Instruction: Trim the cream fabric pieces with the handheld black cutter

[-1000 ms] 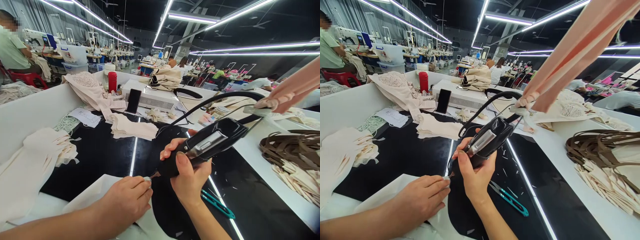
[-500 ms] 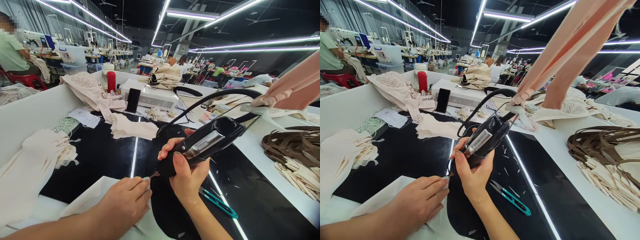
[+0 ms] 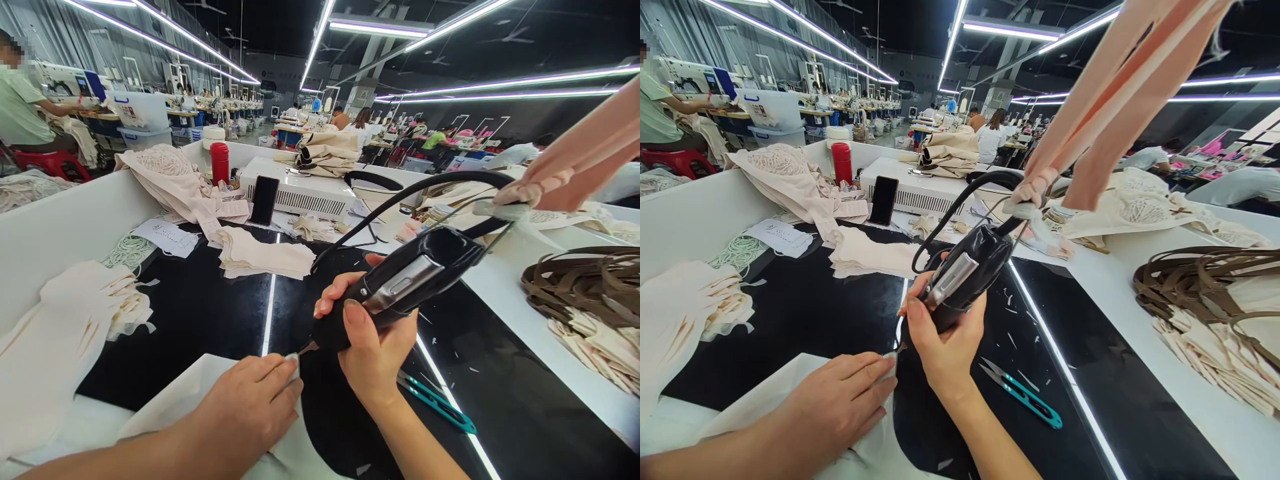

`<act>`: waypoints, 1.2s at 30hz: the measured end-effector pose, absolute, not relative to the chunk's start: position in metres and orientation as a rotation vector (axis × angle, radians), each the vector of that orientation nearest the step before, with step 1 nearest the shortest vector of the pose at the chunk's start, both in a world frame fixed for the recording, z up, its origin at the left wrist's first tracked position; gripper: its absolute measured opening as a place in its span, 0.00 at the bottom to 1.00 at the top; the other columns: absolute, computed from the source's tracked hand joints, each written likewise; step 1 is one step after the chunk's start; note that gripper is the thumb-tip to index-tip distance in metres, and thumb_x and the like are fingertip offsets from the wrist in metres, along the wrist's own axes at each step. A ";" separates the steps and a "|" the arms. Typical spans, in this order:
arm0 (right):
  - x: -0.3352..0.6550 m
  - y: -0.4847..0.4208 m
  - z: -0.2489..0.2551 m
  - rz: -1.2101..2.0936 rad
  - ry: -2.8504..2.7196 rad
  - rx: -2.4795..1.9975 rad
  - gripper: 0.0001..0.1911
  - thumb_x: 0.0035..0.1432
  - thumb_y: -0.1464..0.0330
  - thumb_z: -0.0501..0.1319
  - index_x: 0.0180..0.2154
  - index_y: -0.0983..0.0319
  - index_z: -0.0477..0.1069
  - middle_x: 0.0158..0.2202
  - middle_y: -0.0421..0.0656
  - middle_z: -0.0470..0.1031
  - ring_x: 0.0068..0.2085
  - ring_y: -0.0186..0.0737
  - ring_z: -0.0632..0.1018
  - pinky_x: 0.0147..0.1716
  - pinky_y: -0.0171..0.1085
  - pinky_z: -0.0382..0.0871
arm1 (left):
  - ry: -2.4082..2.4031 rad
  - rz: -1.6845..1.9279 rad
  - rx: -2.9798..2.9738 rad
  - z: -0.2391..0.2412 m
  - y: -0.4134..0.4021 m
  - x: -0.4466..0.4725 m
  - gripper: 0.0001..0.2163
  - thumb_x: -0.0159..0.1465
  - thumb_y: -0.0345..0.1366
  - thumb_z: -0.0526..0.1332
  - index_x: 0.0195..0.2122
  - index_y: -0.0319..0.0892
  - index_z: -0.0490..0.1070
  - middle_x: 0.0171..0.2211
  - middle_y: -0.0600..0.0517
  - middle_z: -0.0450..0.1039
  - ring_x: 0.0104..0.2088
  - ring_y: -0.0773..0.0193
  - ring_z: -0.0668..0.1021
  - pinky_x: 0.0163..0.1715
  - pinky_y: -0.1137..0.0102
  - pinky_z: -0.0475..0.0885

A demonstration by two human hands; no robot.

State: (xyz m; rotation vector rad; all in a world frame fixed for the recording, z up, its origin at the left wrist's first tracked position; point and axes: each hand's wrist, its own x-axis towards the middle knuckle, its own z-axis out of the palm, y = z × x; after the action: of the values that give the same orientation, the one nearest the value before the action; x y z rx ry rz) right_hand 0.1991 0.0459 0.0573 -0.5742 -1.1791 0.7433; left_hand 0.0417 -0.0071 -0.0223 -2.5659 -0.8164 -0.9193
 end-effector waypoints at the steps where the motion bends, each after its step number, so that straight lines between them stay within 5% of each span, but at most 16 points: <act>1: 0.199 0.046 0.058 0.738 -1.174 -0.569 0.21 0.61 0.66 0.70 0.54 0.52 0.68 0.33 0.35 0.76 0.26 0.33 0.77 0.25 0.34 0.76 | -0.818 -0.919 -2.561 -0.023 -0.007 0.041 0.12 0.77 0.33 0.54 0.48 0.36 0.77 0.48 0.47 0.82 0.47 0.61 0.81 0.44 0.67 0.76; 36: 0.190 0.044 0.056 0.738 -1.179 -0.593 0.21 0.60 0.72 0.66 0.53 0.53 0.66 0.32 0.34 0.75 0.26 0.33 0.77 0.26 0.36 0.76 | -0.809 -0.858 -2.585 -0.028 -0.006 0.042 0.11 0.77 0.30 0.53 0.48 0.35 0.75 0.47 0.46 0.82 0.48 0.63 0.81 0.48 0.68 0.75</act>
State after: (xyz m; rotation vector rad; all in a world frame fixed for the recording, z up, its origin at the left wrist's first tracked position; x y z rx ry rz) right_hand 0.1899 0.0443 0.0562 -0.5931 -1.1789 0.7379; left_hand 0.0423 -0.0060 -0.0284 -2.5854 -0.8092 -0.8582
